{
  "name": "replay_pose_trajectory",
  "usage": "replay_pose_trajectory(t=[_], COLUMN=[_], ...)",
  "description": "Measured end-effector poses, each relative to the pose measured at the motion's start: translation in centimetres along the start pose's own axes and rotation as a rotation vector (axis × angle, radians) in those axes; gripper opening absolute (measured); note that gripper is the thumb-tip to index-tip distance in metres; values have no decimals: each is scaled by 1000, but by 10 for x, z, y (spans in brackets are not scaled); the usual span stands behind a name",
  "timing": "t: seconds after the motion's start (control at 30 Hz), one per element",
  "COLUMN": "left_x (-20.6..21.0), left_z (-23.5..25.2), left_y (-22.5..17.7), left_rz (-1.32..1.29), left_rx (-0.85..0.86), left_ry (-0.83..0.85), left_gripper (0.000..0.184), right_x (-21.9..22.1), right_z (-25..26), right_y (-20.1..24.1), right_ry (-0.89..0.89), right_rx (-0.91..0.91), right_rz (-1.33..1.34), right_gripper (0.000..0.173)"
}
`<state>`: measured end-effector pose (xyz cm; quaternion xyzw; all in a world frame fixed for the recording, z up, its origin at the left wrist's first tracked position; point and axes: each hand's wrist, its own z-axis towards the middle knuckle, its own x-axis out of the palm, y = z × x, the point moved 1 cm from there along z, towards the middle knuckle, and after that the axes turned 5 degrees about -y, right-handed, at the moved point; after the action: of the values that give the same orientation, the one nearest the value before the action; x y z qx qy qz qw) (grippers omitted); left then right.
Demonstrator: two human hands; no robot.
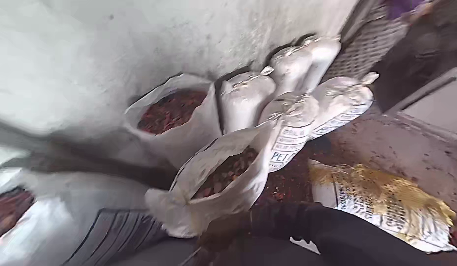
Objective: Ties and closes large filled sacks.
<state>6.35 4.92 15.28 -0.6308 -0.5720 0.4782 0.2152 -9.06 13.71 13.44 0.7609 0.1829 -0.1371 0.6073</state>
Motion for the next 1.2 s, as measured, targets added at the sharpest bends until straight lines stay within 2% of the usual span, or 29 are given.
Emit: replay_pose_trajectory(t=[0.07, 0.1, 0.13, 0.2, 0.23, 0.27, 0.33, 0.4, 0.47, 0.5, 0.57, 0.63, 0.7, 0.77, 0.8, 0.87, 0.93, 1.0, 1.03, 1.07, 1.13, 1.17, 1.2], left_x=[-23, -35, -46, -71, -85, -97, -112, -106, -84, -68, -27, -7, -13, -25, -27, -26, -17, 12, 36, 61, 109, 133, 157], left_z=[-3, -6, -9, -2, 14, 33, 76, 114, 146, 159, 191, 209, 195, 165, 159, 145, 118, 59, 31, 10, -7, -2, 8], left_y=[25, 38, 51, 85, 109, 128, 143, 134, 115, 106, 103, 98, 73, 37, 34, 50, 76, 96, 108, 117, 118, 117, 118], left_rz=[78, 8, -107, -277, -252, -161, 54, 76, -65, -195, -467, -726, -814, -817, -816, -853, -934, -758, -579, -401, -247, -198, -79], left_rx=[-15, -19, -31, -32, 35, 52, 27, -2, -42, -67, -85, -56, -44, -120, -112, 2, 102, -56, -230, -418, -607, -561, -445], left_ry=[32, -30, -143, -498, -637, -678, -618, -533, -521, -579, -848, -1017, -1037, -971, -958, -981, -1179, -1386, -1412, -1351, -996, -835, -756], left_gripper=[31, 29, 24, 22, 31, 42, 67, 83, 79, 69, 44, 34, 35, 36, 36, 43, 46, 46, 43, 38, 35, 35, 35], right_x=[12, 16, 19, 26, 27, 27, 27, 27, 21, 18, 10, 1, -6, -7, -7, -9, -19, -23, -21, -18, -6, 3, 15], right_z=[26, 36, 43, 52, 56, 58, 59, 58, 55, 52, 42, 30, 20, 9, 7, 8, 14, 22, 27, 33, 40, 42, 45], right_y=[-14, -21, -25, -36, -39, -41, -45, -52, -54, -55, -58, -64, -70, -72, -73, -70, -56, -43, -39, -32, -14, -6, 1], right_ry=[47, 55, 84, 149, 183, 205, 226, 177, 171, 171, 180, 196, 205, 207, 224, 235, 323, 454, 511, 566, 654, 697, 752], right_rx=[-64, -80, -66, -10, 20, 41, 21, -105, -142, -134, -85, -31, -32, -67, -74, -115, -90, -85, -92, -75, -96, -126, -159], right_rz=[-19, -14, 4, 43, 47, 57, 76, 108, 122, 116, 89, 69, 66, 61, 60, 46, -36, -138, -229, -352, -638, -761, -871], right_gripper=[26, 29, 30, 32, 32, 32, 30, 25, 25, 25, 26, 27, 27, 26, 27, 29, 33, 34, 34, 35, 36, 34, 31])
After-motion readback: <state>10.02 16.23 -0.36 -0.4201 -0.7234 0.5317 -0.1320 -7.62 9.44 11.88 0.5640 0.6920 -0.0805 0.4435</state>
